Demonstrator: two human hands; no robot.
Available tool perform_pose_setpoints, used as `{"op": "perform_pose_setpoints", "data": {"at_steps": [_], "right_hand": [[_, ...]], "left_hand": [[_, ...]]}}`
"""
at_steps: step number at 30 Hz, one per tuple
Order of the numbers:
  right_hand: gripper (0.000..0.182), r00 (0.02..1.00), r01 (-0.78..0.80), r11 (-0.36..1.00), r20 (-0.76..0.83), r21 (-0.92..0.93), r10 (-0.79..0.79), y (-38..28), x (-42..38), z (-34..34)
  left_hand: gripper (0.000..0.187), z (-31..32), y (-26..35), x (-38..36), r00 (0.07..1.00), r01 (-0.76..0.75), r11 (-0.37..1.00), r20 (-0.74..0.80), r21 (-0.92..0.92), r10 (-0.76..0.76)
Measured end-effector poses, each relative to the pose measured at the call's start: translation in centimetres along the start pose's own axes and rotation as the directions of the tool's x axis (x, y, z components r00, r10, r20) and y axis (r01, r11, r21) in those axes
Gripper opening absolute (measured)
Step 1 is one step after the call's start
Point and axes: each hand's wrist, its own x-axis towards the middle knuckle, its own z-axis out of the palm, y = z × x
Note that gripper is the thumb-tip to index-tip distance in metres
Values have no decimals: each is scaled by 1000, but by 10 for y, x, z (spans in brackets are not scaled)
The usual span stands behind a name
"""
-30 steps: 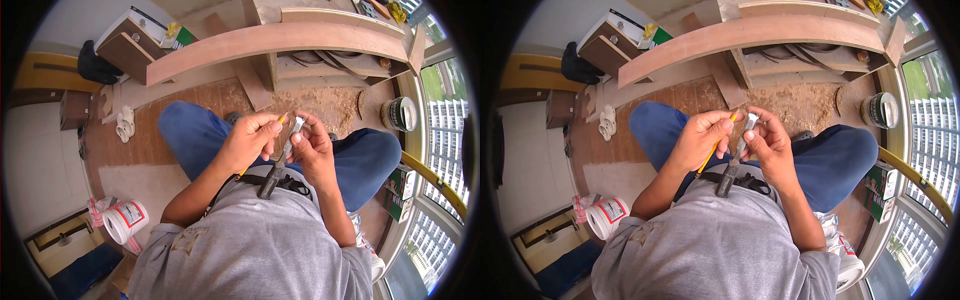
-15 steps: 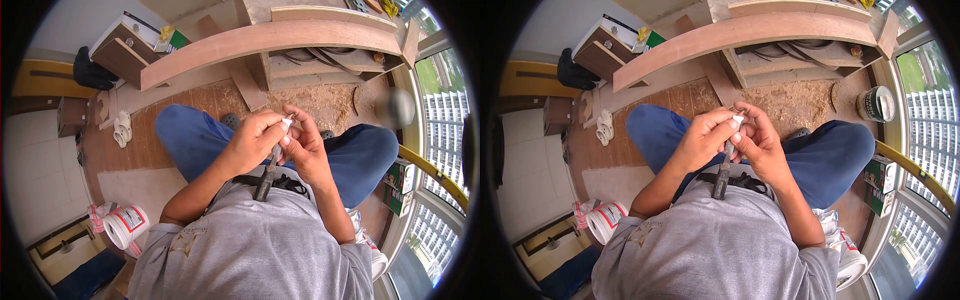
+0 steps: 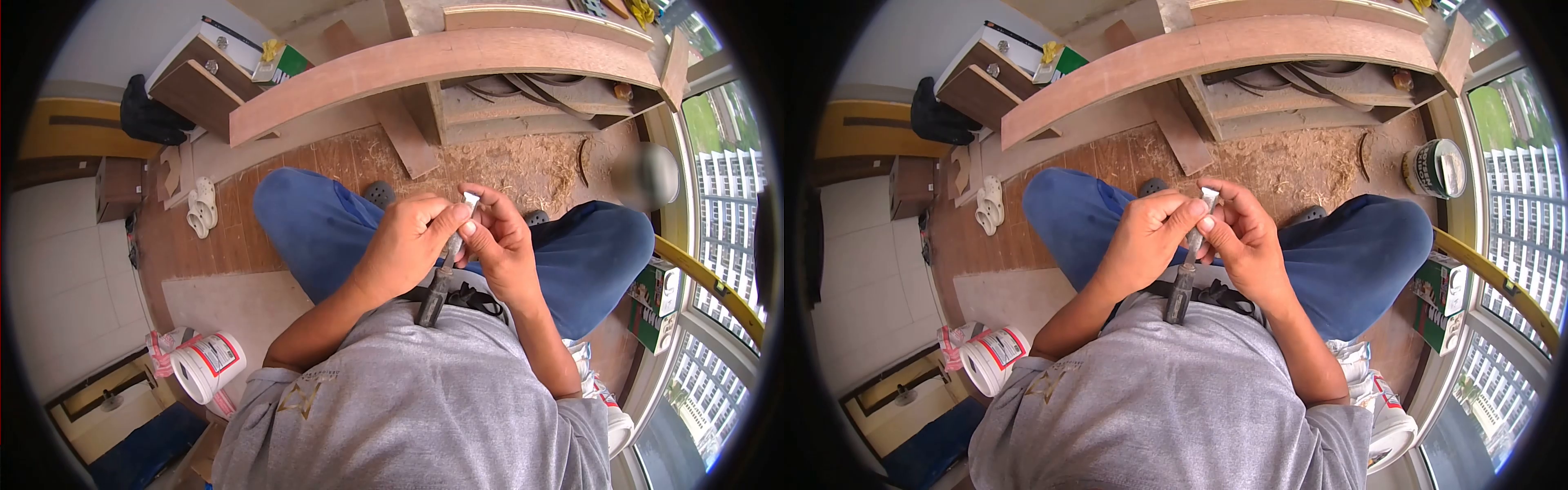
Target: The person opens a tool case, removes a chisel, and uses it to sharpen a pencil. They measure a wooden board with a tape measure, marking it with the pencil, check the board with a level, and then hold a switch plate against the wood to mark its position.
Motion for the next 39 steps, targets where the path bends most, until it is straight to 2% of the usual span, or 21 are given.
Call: {"op": "perform_pose_setpoints", "data": {"at_steps": [1, 3, 4, 6, 10, 12, 15, 19, 22, 24, 28, 30, 34, 36, 39], "right_hand": [[44, 1000, -1, 1000, 2, 0, 1, 0, 1, 0], [48, 999, -37, 998, 24, -42, 38, -1, 3, 0], [48, 999, -37, 998, 24, -43, 38, 0, 3, 1], [54, 1000, -10, 998, 27, 63, 8, 2, 5, 2], [55, 999, 2, 999, 33, 40, -3, -3, 5, 4], [55, 999, -1, 998, 41, 65, -1, -3, 4, 3], [55, 999, -14, 998, 53, 68, 10, -2, 3, 1], [50, 999, -15, 999, 46, 49, 13, -4, 3, 1], [43, 1000, -17, 999, 12, 38, 17, -4, 2, 2], [42, 1000, -24, 999, 18, 33, 23, -4, 2, 2], [43, 999, -49, 999, 13, 17, 49, -4, 3, 1], [49, 999, -39, 997, 1, 67, 39, -3, 7, 4], [54, 999, 2, 998, 31, 65, -4, -4, 6, 5], [57, 999, 1, 998, 39, 64, -3, -4, 6, 5], [54, 999, -16, 998, 34, 67, 13, -3, 5, 4]], "left_hand": [[31, 0, 6, 0, 1000, 1, 1000, -2, 0, -1], [31, 1, 18, 1, 991, 136, 956, 20, -261, -135], [31, 1, 14, 2, 991, 135, 956, 20, -261, -134], [28, 1, 5, 8, 999, -3, 996, -43, -90, -1], [24, 2, 8, 11, 999, -41, 994, -7, -104, 41], [21, 6, 13, 10, 998, -29, 983, -55, -181, 19], [22, 4, 8, 12, 998, -67, 986, -16, -155, 66], [26, 4, 1, 10, 1000, -25, 994, -7, -104, 25], [32, 6, 1, 7, 1000, -11, 986, -20, -164, 7], [34, 5, 6, 5, 998, 68, 971, 12, -229, -67], [34, 1, 13, 3, 995, 99, 982, 4, -162, -100], [31, 1, 8, 8, 1000, -5, 992, -28, -122, 1], [29, -1, 7, 14, 999, -21, 987, -51, -161, 13], [28, -2, 5, 15, 999, 27, 982, 23, -185, -23], [28, -3, 12, 15, 996, 82, 975, 51, -204, -73]]}}
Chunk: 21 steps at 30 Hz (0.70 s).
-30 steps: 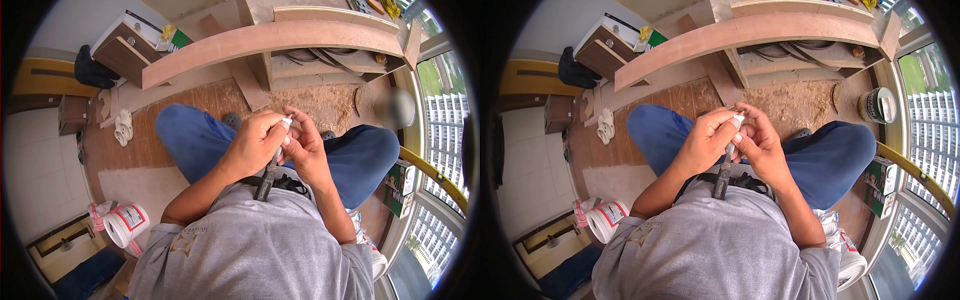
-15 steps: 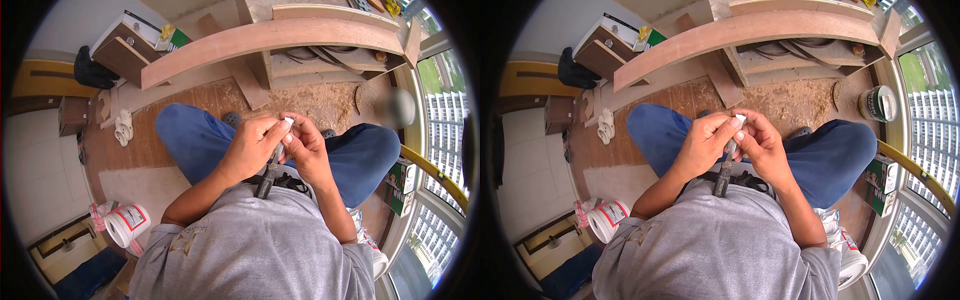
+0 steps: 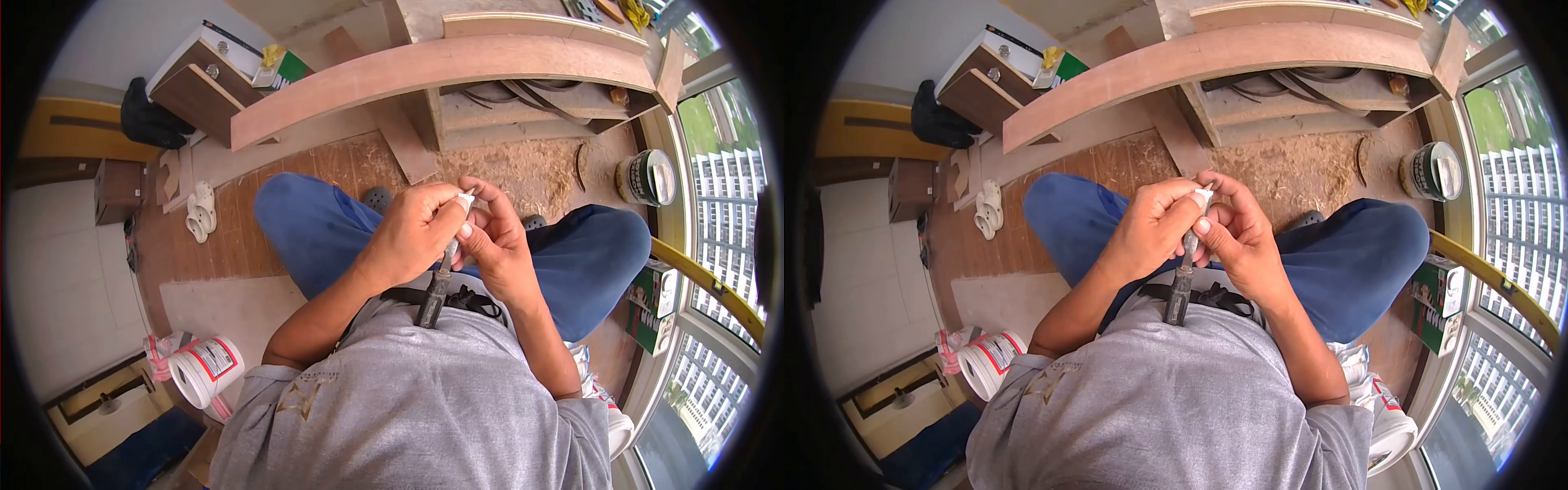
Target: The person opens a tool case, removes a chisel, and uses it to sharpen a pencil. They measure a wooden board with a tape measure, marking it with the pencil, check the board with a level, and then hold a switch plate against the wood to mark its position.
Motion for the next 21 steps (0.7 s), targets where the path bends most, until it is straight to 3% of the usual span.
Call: {"op": "perform_pose_setpoints", "data": {"at_steps": [4, 6, 12, 15, 19, 21], "right_hand": [[48, 999, -23, 1000, -22, 3, 23, 1, -2, -3], [46, 1000, -14, 1000, -18, -3, 14, 4, -3, -5], [44, 999, -38, 999, -5, -20, 38, 6, -2, -7], [49, 999, -20, 998, 30, 57, 18, 9, 1, -5], [53, 996, 17, 999, 90, 46, -21, 3, 0, -2], [49, 999, -23, 1000, 30, 14, 22, 0, -1, 0]], "left_hand": [[29, 3, 12, -3, 1000, 3, 1000, 9, -23, -3], [32, 2, 9, -6, 992, 126, 992, -1, -9, -126], [34, 0, -5, -12, 994, 106, 991, -33, 76, -104], [33, 3, 6, -10, 996, 60, 996, -59, -62, -64], [30, -4, 18, -5, 997, 71, 997, 10, -18, -71], [30, -3, 12, -4, 997, 73, 997, 17, -21, -73]]}}
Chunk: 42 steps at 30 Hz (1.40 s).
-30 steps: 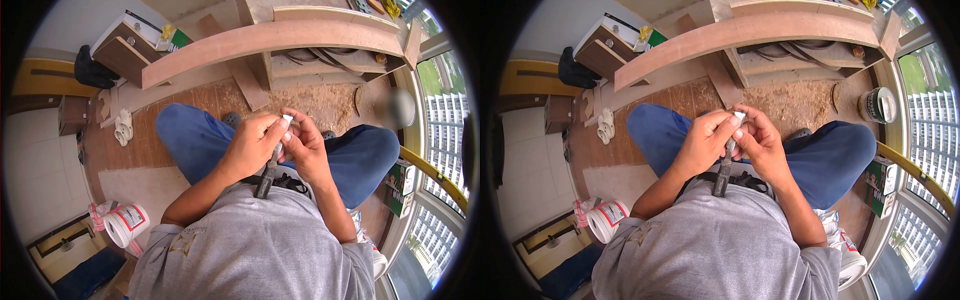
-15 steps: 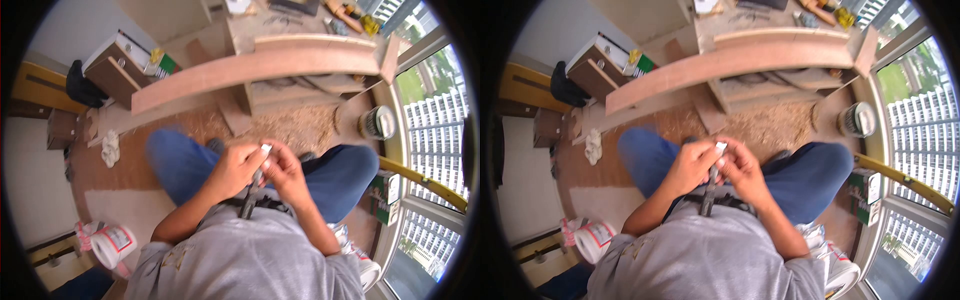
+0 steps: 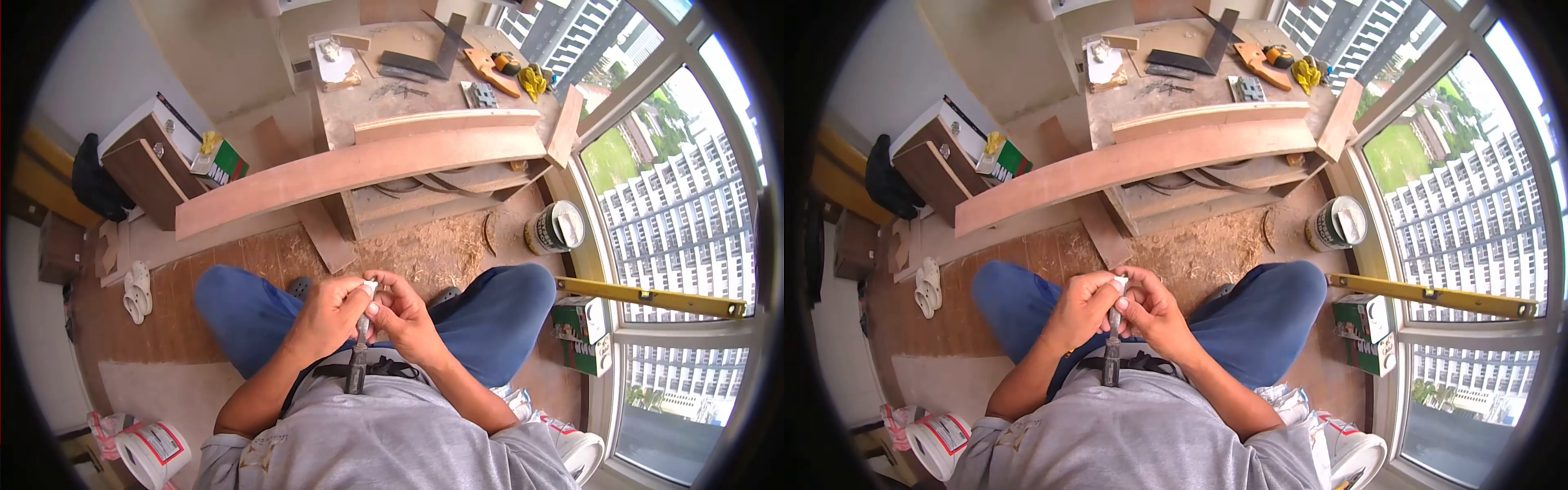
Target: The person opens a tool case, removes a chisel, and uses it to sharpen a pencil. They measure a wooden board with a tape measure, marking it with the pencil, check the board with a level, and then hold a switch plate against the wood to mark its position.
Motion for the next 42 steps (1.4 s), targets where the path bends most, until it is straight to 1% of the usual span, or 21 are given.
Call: {"op": "perform_pose_setpoints", "data": {"at_steps": [1, 2, 4, 7, 10, 12, 14, 15, 18, 21, 25, 27, 28, 30, 31, 33, 35, 36, 37, 38, 42], "right_hand": [[45, 999, -13, 999, -30, -31, 12, -1, -1, 1], [45, 1000, -15, 999, -7, -40, 15, 0, 0, 1], [42, 999, 8, 1000, -52, 3, -8, 5, -1, 0], [41, 998, -6, 1000, -60, -1, 6, 6, -3, -3], [43, 996, -42, 999, -75, -12, 41, 8, -1, -3], [45, 997, 26, 1000, -76, 2, -26, 7, 1, 2], [47, 998, 19, 1000, -63, 4, -18, 4, 2, 5], [47, 997, 28, 1000, -66, 8, -28, 4, 1, 6], [46, 996, 47, 999, -76, 3, -46, 5, 1, 5], [44, 995, 45, 999, -93, -1, -45, 7, 0, 3], [41, 992, 31, 1000, -124, 1, -31, 5, -4, 2], [41, 987, 28, 1000, -160, -10, -29, 3, -3, 1], [42, 981, 21, 1000, -191, -22, -25, 1, -3, 0], [44, 984, 40, 999, -174, -9, -41, -2, -3, -1], [47, 988, 54, 999, -148, 7, -52, -3, -2, -1], [52, 991, 52, 999, -125, 13, -50, -2, -4, 0], [53, 986, 60, 996, -150, -65, -69, -8, -5, 3], [54, 984, 55, 994, -163, -99, -71, -9, -7, 5], [55, 986, 65, 995, -148, -74, -76, -7, -7, 6], [55, 986, 87, 995, -138, -55, -94, -7, -6, 7], [57, 991, 83, 994, -102, -65, -90, -6, -4, 7]], "left_hand": [[31, 2, -3, -1, 1000, 2, 1000, 4, -20, -2], [32, 2, -3, -1, 1000, 5, 999, 3, -39, -5], [35, 1, -1, -4, 1000, 0, 1000, -15, -22, -1], [38, -2, -10, -7, 999, -32, 995, 4, 98, 32], [38, 0, -13, -7, 999, -40, 999, -16, 17, 41], [35, 0, -11, -4, 999, -26, 999, -33, 45, 27], [32, 0, -6, -1, 996, -80, 997, -38, 11, 80], [30, -2, 1, -2, 1000, -26, 1000, -4, 4, 26], [31, -3, -8, 3, 998, -19, 997, 50, -69, 23], [32, -1, -6, 0, 998, -30, 995, 55, -97, 36], [33, -3, -16, -5, 996, -57, 998, 68, -22, 58], [29, -4, -30, -5, 995, -99, 995, 4, -12, 99], [29, -6, -35, -5, 995, -98, 995, 13, -14, 98], [29, -14, -35, -1, 1000, -12, 969, -29, -248, 5], [35, -17, -36, 2, 999, -36, 936, -42, -351, 22], [35, -20, -21, 3, 999, -11, 948, -45, -317, -3], [35, -21, -13, 2, 995, 44, 956, -71, -290, -67], [33, -19, -13, 2, 997, 35, 971, -63, -236, -51], [32, -18, -15, 2, 999, 15, 984, -47, -178, -23], [32, -17, -16, 1, 998, 43, 983, -45, -177, -51], [30, -6, -18, 1, 1000, 11, 964, 17, -265, -6]]}}
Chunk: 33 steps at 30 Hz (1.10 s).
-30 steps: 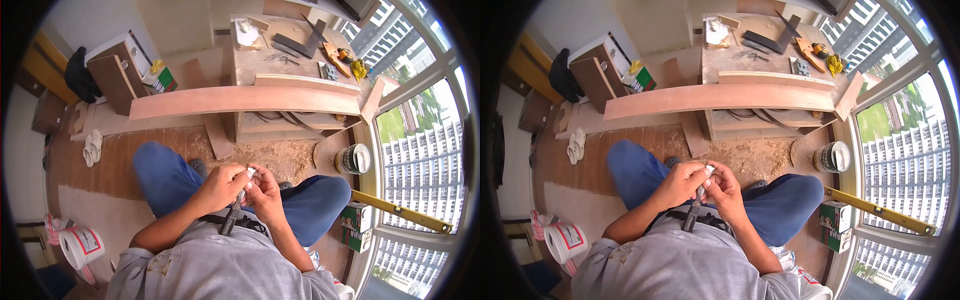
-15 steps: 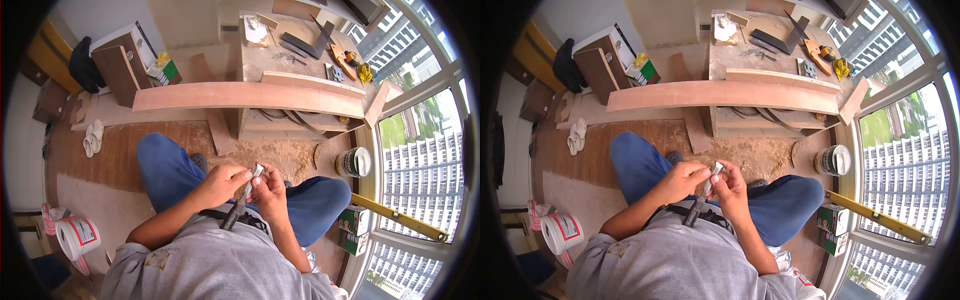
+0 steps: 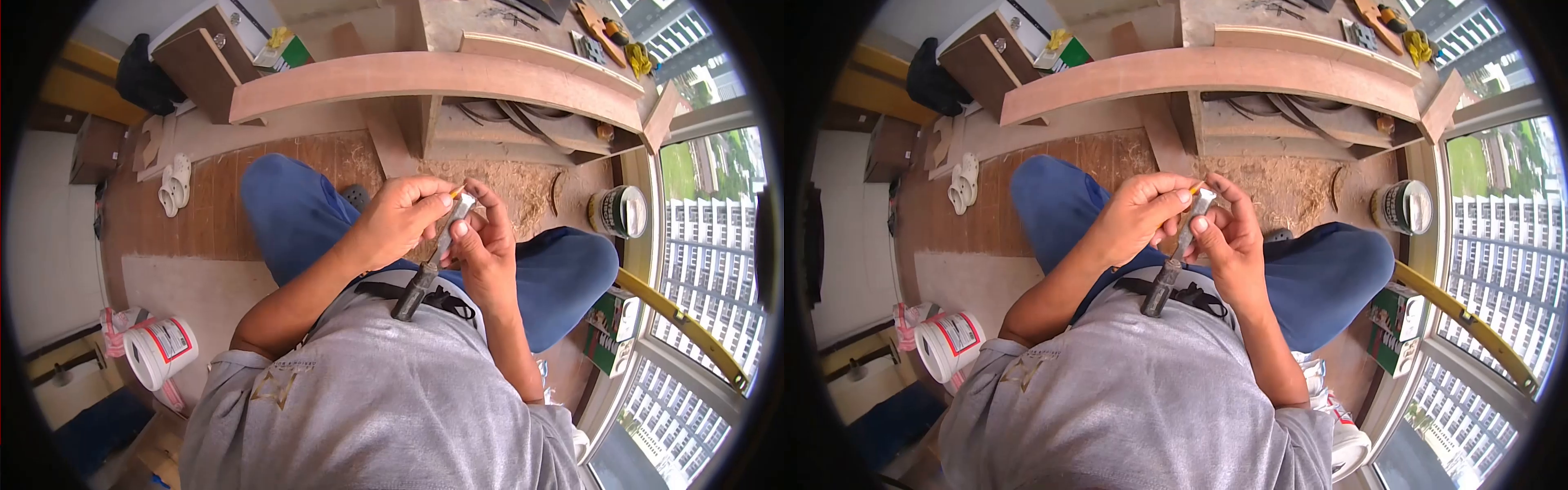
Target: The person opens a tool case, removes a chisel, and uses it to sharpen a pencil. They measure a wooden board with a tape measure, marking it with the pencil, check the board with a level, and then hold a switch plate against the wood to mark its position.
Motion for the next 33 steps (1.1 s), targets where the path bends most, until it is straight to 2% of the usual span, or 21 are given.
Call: {"op": "perform_pose_setpoints", "data": {"at_steps": [2, 6, 8, 12, 17, 18, 20, 21, 22, 24, 25, 27, 29, 31, 33], "right_hand": [[57, 1000, 4, 1000, 8, 8, -4, 0, 1, 0], [55, 999, -13, 1000, 29, -6, 13, -1, 2, -2], [54, 999, -24, 1000, 40, -7, 24, -1, 3, -2], [50, 999, -28, 1000, 33, -9, 28, -1, 2, -1], [45, 999, -38, 999, 21, -26, 38, 4, 0, -3], [43, 999, -45, 999, 18, -5, 45, 6, -1, -3], [40, 999, -36, 999, 18, -13, 36, 10, 1, -6], [40, 999, -52, 998, 15, -28, 52, 10, 0, -6], [40, 998, -64, 997, 11, -45, 65, 9, 1, -6], [41, 999, -33, 997, -5, -73, 33, 12, 1, -7], [41, 999, -50, 995, -7, -81, 50, 12, 2, -7], [41, 996, -89, 996, 10, -11, 90, 10, 2, -7], [44, 994, -104, 994, 23, 32, 104, 11, 3, -7], [46, 996, -78, 995, 39, 56, 76, 11, 4, -6], [45, 997, -65, 996, 46, 67, 62, 7, 3, -3]], "left_hand": [[29, 7, 3, -2, 997, -76, 997, 7, -18, 76], [27, 3, 5, 0, 995, -71, 997, 67, -26, 73], [27, 7, 12, -1, 987, -42, 992, 148, -116, 59], [26, 9, 5, 1, 992, -47, 994, 111, -96, 58], [27, 5, 0, -2, 989, -145, 980, 49, 137, 139], [27, 6, 0, -4, 987, -156, 978, 52, 136, 150], [28, 9, 5, -7, 999, -46, 980, -13, 194, 50], [29, 10, 3, -7, 999, -28, 974, -39, 225, 37], [32, 11, 3, -8, 994, -65, 960, -68, 272, 86], [35, 11, -3, -8, 993, -16, 927, -104, 375, 59], [35, 9, -4, -8, 992, -47, 927, -91, 372, 87], [34, 8, -6, -9, 995, 0, 968, -94, 249, 24], [32, 13, 0, -8, 994, -50, 977, -86, 208, 69], [28, 17, 0, -4, 990, -93, 987, -96, 129, 106], [28, 17, 2, -3, 992, -92, 988, -71, 124, 102]]}}
